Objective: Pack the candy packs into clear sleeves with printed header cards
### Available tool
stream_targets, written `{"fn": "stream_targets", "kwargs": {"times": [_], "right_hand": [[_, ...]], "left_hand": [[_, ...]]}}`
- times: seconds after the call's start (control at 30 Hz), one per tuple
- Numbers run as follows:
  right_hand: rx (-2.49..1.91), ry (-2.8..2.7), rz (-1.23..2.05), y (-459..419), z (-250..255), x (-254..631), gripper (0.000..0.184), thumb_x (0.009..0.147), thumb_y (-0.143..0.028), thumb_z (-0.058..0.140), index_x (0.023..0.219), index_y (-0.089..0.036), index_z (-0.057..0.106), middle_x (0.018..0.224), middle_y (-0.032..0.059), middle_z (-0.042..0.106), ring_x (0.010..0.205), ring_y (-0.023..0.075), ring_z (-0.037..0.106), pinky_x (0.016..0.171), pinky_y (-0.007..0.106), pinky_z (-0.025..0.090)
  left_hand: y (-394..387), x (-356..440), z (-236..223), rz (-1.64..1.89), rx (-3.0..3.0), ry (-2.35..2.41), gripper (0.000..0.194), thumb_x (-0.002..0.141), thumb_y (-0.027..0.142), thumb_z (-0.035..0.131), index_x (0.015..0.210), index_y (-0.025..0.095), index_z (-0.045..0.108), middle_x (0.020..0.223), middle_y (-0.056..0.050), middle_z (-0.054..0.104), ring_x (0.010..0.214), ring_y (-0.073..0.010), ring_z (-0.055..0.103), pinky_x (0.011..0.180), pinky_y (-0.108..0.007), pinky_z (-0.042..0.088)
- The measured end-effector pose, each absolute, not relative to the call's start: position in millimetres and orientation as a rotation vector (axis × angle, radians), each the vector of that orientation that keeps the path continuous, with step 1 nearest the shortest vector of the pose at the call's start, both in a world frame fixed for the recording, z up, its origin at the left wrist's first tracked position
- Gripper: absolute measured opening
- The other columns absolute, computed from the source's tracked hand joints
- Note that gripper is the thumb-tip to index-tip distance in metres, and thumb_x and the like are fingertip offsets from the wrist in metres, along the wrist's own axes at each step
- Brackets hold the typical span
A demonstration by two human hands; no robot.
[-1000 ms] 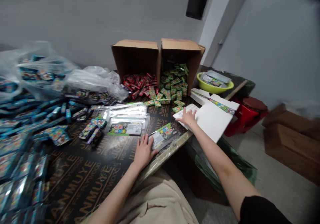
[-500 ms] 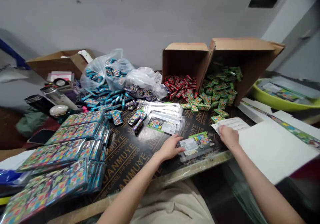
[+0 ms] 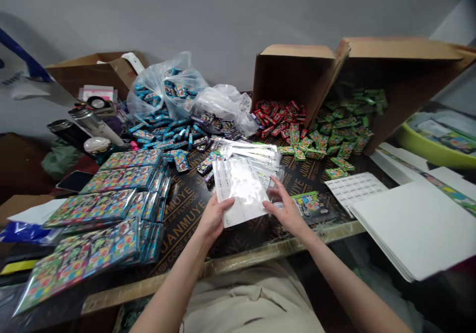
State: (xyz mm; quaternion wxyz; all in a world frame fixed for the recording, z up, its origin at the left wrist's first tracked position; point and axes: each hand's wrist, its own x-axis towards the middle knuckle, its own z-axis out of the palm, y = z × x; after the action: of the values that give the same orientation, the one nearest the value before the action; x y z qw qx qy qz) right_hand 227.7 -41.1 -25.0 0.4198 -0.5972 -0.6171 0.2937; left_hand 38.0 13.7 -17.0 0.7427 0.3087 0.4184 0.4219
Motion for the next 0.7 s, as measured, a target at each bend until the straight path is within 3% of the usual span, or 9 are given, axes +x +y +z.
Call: {"fn": "stream_targets", "kwargs": {"times": [0.1, 0.2, 0.23, 0.3, 0.4, 0.47, 0.57, 0.7], "right_hand": [[-1.198, -1.275, 1.287, -37.0, -31.2, 225.3, 0.071, 0.076, -0.038, 0.056, 0.135, -0.026, 0.018, 0.089, 0.0036, 0.061, 0.077, 0.0174, 0.059, 0.067, 0.031, 0.049], [-1.125, -1.149, 1.335, -36.2, -32.6, 221.2, 0.054, 0.072, -0.034, 0.061, 0.121, -0.025, 0.040, 0.082, 0.0007, 0.059, 0.068, 0.0130, 0.056, 0.056, 0.023, 0.047], [-1.146, -1.144, 1.308, -35.8, -32.4, 221.5, 0.046, 0.071, -0.034, 0.062, 0.114, -0.024, 0.047, 0.080, 0.0004, 0.058, 0.066, 0.0123, 0.054, 0.054, 0.022, 0.047], [-1.199, -1.170, 1.273, -34.7, -31.9, 224.4, 0.034, 0.070, -0.033, 0.064, 0.101, -0.020, 0.057, 0.075, -0.0001, 0.058, 0.063, 0.0111, 0.053, 0.054, 0.022, 0.046], [-1.269, -1.165, 1.258, -33.3, -31.3, 228.8, 0.032, 0.066, -0.033, 0.066, 0.093, -0.016, 0.063, 0.069, -0.0004, 0.060, 0.057, 0.0105, 0.053, 0.056, 0.025, 0.047], [-1.310, -1.117, 1.239, -33.1, -28.8, 228.7, 0.035, 0.064, -0.035, 0.068, 0.093, -0.015, 0.064, 0.068, 0.0006, 0.062, 0.056, 0.0122, 0.056, 0.057, 0.028, 0.048], [-1.389, -1.122, 1.109, -34.9, -17.2, 225.7, 0.030, 0.068, -0.038, 0.064, 0.087, -0.014, 0.064, 0.067, 0.0029, 0.063, 0.058, 0.0154, 0.058, 0.059, 0.031, 0.048], [-1.496, -1.395, 0.605, -41.4, 10.9, 224.9, 0.021, 0.074, -0.038, 0.059, 0.069, -0.018, 0.064, 0.074, 0.0049, 0.059, 0.076, 0.0194, 0.054, 0.072, 0.033, 0.043]], "left_hand": [[10.4, 27.5, -15.1, 0.932, 0.785, 0.940, 0.064, 0.062, 0.024, 0.068, 0.121, 0.014, 0.044, 0.106, -0.013, 0.063, 0.085, -0.0249, 0.063, 0.072, -0.036, 0.052], [5.9, 24.3, -14.5, 0.951, 0.897, 0.948, 0.093, 0.061, 0.022, 0.070, 0.137, 0.026, 0.016, 0.109, -0.010, 0.062, 0.080, -0.0214, 0.065, 0.066, -0.033, 0.054], [4.6, 23.3, -14.9, 0.928, 0.925, 0.943, 0.098, 0.059, 0.021, 0.072, 0.138, 0.027, 0.013, 0.107, -0.009, 0.063, 0.077, -0.0207, 0.065, 0.063, -0.033, 0.054], [3.0, 21.5, -16.7, 0.845, 0.959, 0.936, 0.089, 0.055, 0.019, 0.074, 0.133, 0.021, 0.030, 0.101, -0.009, 0.065, 0.072, -0.0198, 0.065, 0.058, -0.031, 0.054], [3.2, 20.1, -20.4, 0.808, 0.974, 0.980, 0.050, 0.053, 0.020, 0.075, 0.099, 0.008, 0.062, 0.082, -0.008, 0.068, 0.066, -0.0167, 0.063, 0.057, -0.027, 0.052], [4.2, 20.6, -21.1, 0.863, 0.991, 1.029, 0.037, 0.053, 0.022, 0.075, 0.086, 0.007, 0.066, 0.071, -0.006, 0.068, 0.060, -0.0146, 0.061, 0.057, -0.026, 0.051], [3.9, 21.5, -14.2, 0.971, 1.070, 1.102, 0.030, 0.057, 0.025, 0.073, 0.082, 0.010, 0.067, 0.068, -0.004, 0.068, 0.059, -0.0146, 0.060, 0.060, -0.027, 0.050], [0.1, 15.1, 12.1, 1.030, 1.428, 1.262, 0.021, 0.064, 0.033, 0.067, 0.074, 0.014, 0.068, 0.070, -0.003, 0.065, 0.066, -0.0167, 0.059, 0.068, -0.029, 0.047]]}}
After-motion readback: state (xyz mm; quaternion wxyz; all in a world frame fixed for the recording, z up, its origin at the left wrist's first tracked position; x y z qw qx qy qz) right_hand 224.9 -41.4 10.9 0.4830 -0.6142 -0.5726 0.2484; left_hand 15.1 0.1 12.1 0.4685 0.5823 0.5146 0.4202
